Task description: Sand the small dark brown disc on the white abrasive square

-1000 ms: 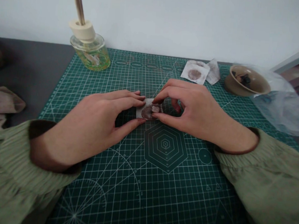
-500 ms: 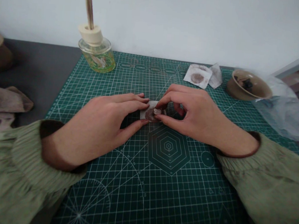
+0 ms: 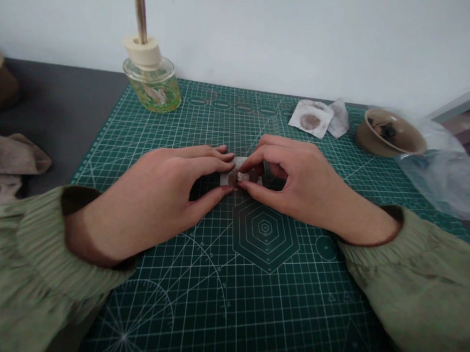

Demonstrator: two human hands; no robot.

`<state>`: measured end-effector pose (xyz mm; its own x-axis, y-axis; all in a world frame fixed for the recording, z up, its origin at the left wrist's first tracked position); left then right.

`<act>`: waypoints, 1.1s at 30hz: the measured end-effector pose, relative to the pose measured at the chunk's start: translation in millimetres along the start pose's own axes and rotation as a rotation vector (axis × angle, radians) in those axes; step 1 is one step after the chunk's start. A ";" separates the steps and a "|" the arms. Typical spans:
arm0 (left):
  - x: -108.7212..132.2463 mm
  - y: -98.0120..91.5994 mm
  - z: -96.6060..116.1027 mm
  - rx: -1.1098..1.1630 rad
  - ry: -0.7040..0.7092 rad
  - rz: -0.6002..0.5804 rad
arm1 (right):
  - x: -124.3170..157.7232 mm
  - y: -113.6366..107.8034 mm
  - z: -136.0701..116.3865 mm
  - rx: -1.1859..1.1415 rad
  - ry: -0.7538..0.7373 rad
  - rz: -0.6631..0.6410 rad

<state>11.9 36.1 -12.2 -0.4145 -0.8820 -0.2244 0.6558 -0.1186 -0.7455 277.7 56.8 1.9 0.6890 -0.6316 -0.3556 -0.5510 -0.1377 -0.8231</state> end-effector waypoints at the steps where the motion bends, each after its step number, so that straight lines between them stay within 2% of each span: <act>1: 0.1 0.4 -0.6 -0.003 0.009 0.002 | 0.6 0.1 -0.1 -0.005 -0.009 -0.005; 9: 3.4 -1.2 -3.8 -0.149 0.150 0.019 | -0.5 0.1 2.4 0.008 0.013 0.032; 12: 4.0 -0.5 -5.0 -0.181 0.168 0.015 | -0.2 0.1 3.3 -0.026 -0.010 -0.007; 18: 0.5 -0.1 -6.4 -0.161 0.165 0.005 | 0.1 2.7 4.7 0.009 0.016 0.053; 22: -0.1 -1.8 -7.7 -0.168 0.175 0.003 | 0.2 5.6 3.6 -0.061 0.000 -0.010; 27: 1.9 -2.1 -9.8 -0.168 0.177 0.005 | -0.6 3.9 6.2 -0.016 0.023 0.055; 30: 3.2 -1.8 -9.8 -0.183 0.184 0.004 | -0.9 4.5 6.8 -0.090 -0.048 0.001; 33: 3.1 -2.4 -8.8 -0.184 0.188 0.015 | -1.9 4.9 8.7 -0.054 -0.019 0.026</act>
<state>3.4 37.7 -16.7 -0.5268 -0.7808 -0.3359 0.5442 -0.0062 -0.8389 277.8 63.9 -5.3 0.6824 -0.6213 -0.3851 -0.5929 -0.1624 -0.7887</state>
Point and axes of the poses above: each hand's wrist, its own x-axis away from the middle knuckle, its own y-axis out of the palm, z = x × y, the point moved 2 cm from there along -x, towards the middle knuckle, and after that the axes turned 6 degrees about -y, right-handed, at the moved point
